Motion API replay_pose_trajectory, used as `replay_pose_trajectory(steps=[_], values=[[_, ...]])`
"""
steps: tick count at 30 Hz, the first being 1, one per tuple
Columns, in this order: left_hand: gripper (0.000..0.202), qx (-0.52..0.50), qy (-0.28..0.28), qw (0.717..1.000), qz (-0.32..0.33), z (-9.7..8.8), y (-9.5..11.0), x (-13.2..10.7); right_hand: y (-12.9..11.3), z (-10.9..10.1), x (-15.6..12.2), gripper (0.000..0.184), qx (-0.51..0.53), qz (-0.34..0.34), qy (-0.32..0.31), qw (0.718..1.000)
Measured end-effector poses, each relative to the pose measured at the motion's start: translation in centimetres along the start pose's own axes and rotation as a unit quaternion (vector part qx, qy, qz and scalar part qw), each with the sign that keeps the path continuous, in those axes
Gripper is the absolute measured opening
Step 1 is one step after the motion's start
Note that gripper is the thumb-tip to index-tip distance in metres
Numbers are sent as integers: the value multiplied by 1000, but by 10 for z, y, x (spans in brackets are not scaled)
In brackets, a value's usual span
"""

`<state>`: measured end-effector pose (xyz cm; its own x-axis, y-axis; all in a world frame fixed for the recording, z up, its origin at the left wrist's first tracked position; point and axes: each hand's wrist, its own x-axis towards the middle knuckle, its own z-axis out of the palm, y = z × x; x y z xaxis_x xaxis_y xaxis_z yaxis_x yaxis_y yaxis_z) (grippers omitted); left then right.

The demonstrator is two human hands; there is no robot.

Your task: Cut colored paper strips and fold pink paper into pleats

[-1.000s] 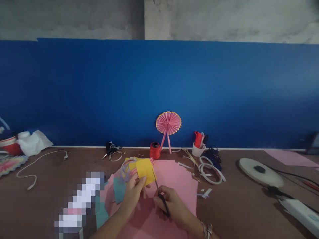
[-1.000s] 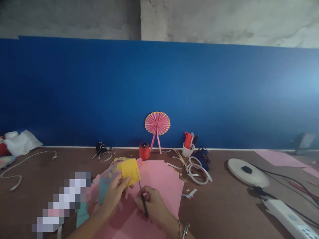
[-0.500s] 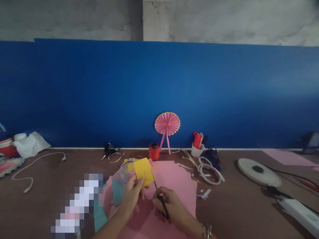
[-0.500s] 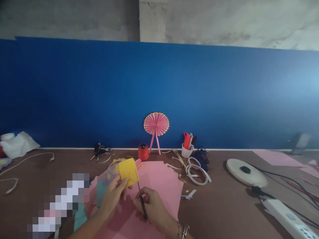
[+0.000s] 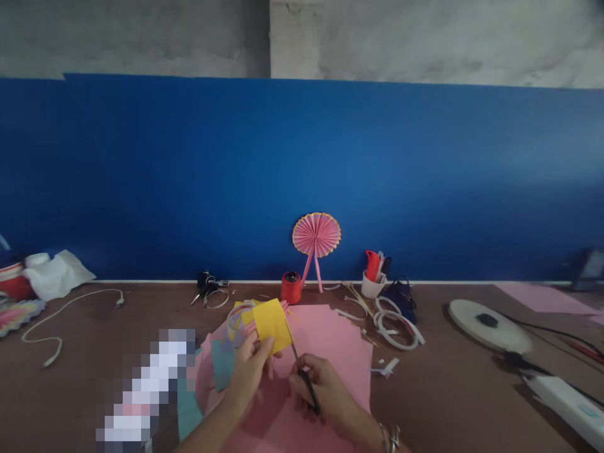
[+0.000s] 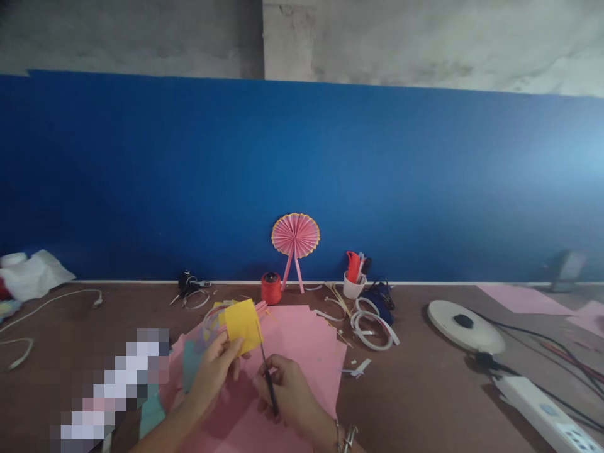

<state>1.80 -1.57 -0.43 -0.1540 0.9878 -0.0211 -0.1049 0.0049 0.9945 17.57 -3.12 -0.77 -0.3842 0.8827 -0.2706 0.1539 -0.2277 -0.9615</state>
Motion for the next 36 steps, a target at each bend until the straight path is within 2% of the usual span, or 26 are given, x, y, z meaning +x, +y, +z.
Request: replay_pose_trajectory(steps=[24, 36], values=[[37, -15, -5, 1000, 3, -2, -4, 1, -7, 1, -1, 28, -17, -6, 17, 1000], [37, -14, 1, 1000, 0, -1, -1, 0, 5, -1, 5, 19, -23, -5, 26, 999]])
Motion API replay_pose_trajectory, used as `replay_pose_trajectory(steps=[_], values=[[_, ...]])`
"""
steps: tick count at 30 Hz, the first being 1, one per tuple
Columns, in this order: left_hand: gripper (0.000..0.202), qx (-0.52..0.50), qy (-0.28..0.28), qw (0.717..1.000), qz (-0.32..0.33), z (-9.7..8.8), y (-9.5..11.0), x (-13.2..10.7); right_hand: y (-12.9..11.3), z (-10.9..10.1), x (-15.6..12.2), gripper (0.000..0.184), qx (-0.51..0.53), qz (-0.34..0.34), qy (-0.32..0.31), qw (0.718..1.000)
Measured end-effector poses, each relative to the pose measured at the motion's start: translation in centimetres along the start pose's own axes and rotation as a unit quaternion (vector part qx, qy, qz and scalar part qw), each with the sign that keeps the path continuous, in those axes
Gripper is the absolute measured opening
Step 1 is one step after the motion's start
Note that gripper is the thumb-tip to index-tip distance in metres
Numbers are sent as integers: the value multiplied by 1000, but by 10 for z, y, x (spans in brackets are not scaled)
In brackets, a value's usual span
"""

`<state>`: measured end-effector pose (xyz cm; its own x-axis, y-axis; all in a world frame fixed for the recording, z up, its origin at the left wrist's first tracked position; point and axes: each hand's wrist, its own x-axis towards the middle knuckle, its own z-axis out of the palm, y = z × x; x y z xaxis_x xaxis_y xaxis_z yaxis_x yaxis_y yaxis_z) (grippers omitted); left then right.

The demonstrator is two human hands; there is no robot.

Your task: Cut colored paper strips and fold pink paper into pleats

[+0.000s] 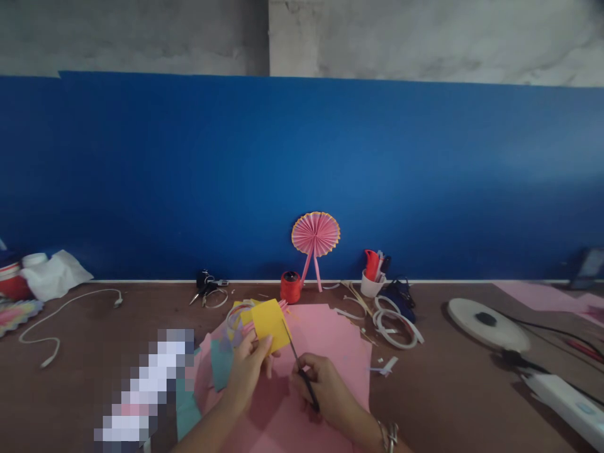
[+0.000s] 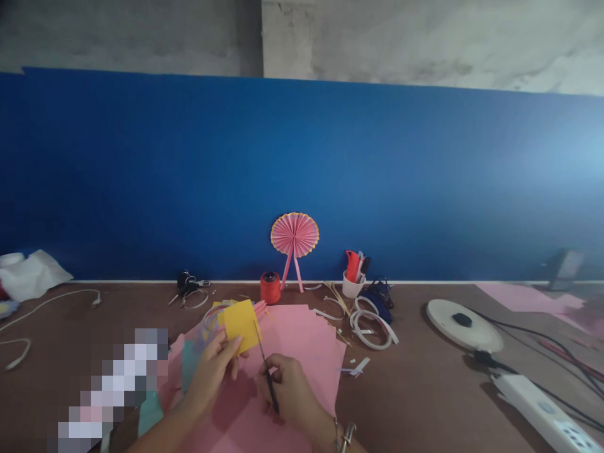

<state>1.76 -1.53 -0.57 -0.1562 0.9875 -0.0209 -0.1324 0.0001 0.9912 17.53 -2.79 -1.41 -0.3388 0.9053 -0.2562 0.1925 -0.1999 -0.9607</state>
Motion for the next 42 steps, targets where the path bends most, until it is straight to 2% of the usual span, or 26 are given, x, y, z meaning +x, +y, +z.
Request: replay_pose_trajectory(steps=[10, 19, 28, 42], values=[[38, -17, 32, 999, 6, 5, 15, -7, -10, 2, -7, 27, -8, 6, -15, 1000], [39, -11, -41, 999, -24, 3, -2, -3, -7, 3, -5, 33, 20, -11, -14, 1000], [36, -19, -66, 997, -33, 8, 4, -10, -4, 2, 0, 46, 16, -11, 17, 1000], [39, -32, -66, 997, -38, 7, 1, -9, 7, 1, 5, 34, 4, -3, 24, 1000]])
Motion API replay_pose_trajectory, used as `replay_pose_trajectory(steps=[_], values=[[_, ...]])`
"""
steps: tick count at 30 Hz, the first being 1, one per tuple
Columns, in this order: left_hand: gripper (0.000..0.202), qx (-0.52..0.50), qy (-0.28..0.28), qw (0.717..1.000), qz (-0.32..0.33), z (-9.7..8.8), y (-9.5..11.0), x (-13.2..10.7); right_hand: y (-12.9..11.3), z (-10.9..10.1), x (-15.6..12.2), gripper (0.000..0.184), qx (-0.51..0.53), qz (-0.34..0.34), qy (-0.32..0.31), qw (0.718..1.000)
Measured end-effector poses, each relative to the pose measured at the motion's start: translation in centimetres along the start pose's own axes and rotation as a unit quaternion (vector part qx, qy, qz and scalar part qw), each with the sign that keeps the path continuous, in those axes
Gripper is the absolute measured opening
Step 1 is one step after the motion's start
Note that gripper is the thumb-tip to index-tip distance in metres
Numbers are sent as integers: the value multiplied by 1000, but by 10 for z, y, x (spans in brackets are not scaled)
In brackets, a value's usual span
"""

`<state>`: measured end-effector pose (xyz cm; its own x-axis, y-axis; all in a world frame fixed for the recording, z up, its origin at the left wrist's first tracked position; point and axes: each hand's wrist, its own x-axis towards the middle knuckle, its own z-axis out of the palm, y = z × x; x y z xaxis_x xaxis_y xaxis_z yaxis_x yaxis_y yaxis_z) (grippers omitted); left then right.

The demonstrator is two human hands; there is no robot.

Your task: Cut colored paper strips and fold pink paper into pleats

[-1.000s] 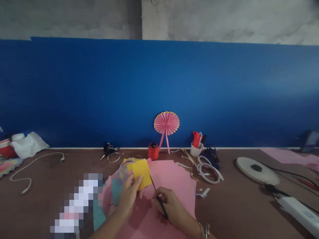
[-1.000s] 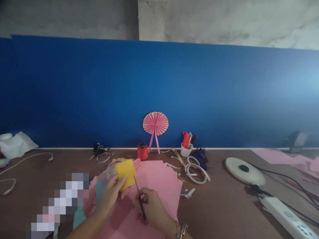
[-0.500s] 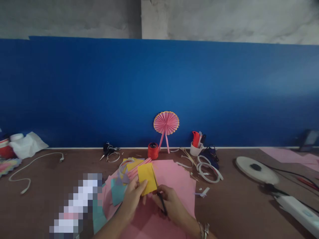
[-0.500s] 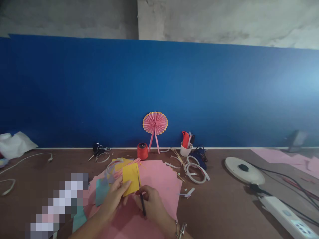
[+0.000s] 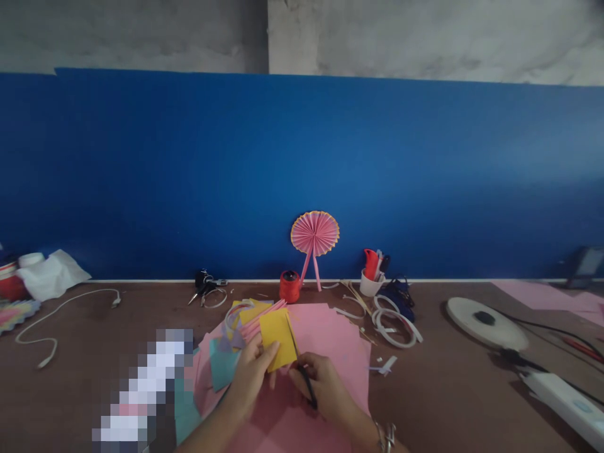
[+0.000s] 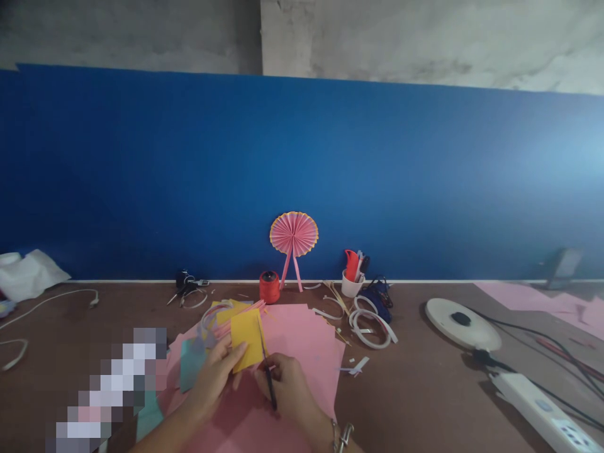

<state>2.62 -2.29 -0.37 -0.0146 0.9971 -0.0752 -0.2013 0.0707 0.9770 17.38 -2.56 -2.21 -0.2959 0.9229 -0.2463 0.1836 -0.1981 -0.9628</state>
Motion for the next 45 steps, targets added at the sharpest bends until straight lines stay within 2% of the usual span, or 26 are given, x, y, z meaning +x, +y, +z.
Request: replay_pose_trajectory(steps=[10, 20, 29, 40, 45], values=[[42, -11, -21, 1000, -1, -1, -1, 1, -8, -2, -3, 38, 3, -12, 2, 1000], [47, 13, -35, 998, -42, 0, -1, -2, -2, -3, 0, 27, 17, -14, -8, 1000], [47, 14, -48, 997, -52, 4, -1, -4, 1, -4, 3, 33, 33, -18, 6, 999], [47, 14, -49, 997, -49, 3, -4, -2, 9, -5, 6, 28, 20, 10, 9, 1000], [44, 12, -27, 998, -48, 0, -7, 2, -3, -6, 3, 33, 12, 39, 14, 999]])
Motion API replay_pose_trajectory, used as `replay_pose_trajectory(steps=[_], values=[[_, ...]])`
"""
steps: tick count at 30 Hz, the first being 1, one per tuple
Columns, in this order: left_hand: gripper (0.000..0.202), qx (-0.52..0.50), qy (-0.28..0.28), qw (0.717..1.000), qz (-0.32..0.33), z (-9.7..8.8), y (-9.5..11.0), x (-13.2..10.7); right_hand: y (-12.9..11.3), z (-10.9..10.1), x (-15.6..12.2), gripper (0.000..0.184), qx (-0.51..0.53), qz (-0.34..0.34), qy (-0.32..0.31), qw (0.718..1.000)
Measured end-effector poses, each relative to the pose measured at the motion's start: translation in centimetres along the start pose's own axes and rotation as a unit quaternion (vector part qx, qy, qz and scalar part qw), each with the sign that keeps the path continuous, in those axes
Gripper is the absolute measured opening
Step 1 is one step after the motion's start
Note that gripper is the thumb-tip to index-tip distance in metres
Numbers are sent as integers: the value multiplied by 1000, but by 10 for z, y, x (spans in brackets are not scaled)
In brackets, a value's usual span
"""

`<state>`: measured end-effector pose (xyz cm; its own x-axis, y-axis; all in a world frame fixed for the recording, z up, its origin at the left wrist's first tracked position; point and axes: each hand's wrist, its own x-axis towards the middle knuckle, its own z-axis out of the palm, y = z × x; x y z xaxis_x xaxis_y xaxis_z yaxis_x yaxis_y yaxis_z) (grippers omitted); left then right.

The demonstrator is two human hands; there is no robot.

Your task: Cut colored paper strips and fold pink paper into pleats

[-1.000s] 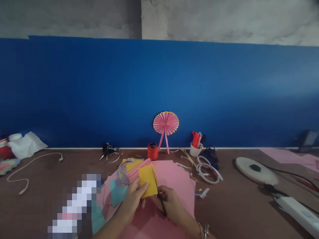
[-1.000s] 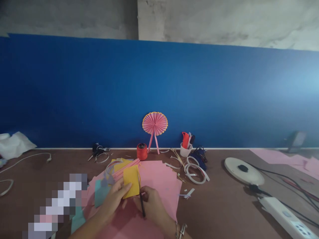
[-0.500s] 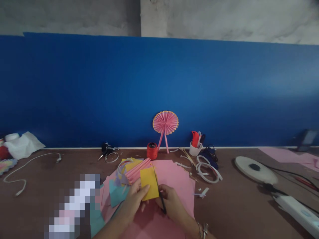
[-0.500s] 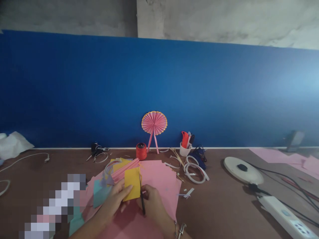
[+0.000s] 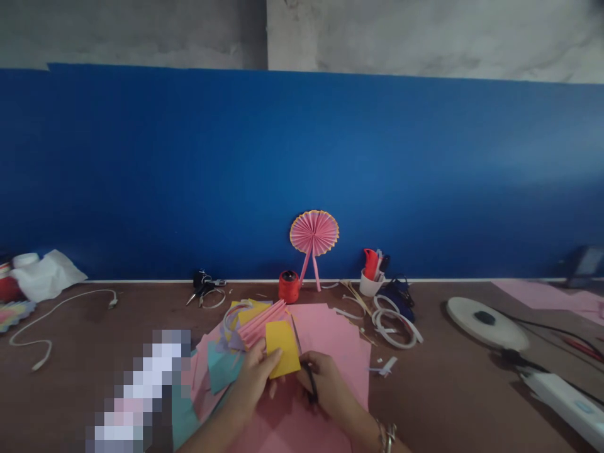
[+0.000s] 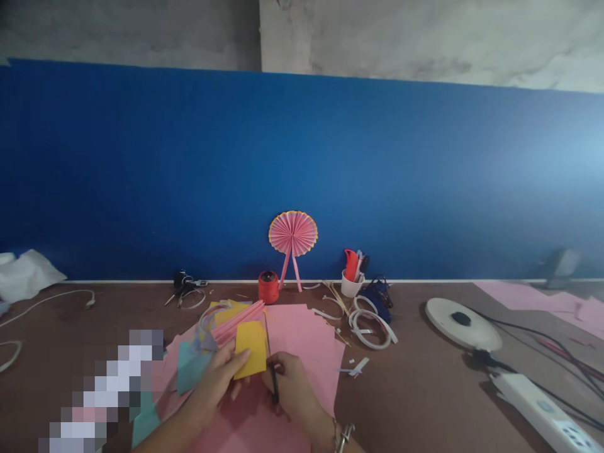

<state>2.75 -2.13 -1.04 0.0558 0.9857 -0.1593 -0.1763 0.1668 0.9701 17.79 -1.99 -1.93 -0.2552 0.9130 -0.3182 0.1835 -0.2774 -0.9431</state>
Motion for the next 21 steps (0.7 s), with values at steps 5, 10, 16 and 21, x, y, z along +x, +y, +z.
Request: replay_pose_trajectory(steps=[5, 10, 16, 21], values=[[39, -6, 104, 994, 33, -7, -3, 4, -13, -1, -5, 36, -3, 5, 4, 1000], [43, 7, 144, 985, 90, -9, 2, 5, -6, 1, -6, 39, -9, -10, -23, 1000], [45, 35, 163, 983, 78, -9, 10, 2, -7, 5, -14, 38, -2, -14, -69, 998], [45, 37, 147, 986, 73, -12, 4, 4, -12, 5, -18, 33, -18, -6, -83, 996]])
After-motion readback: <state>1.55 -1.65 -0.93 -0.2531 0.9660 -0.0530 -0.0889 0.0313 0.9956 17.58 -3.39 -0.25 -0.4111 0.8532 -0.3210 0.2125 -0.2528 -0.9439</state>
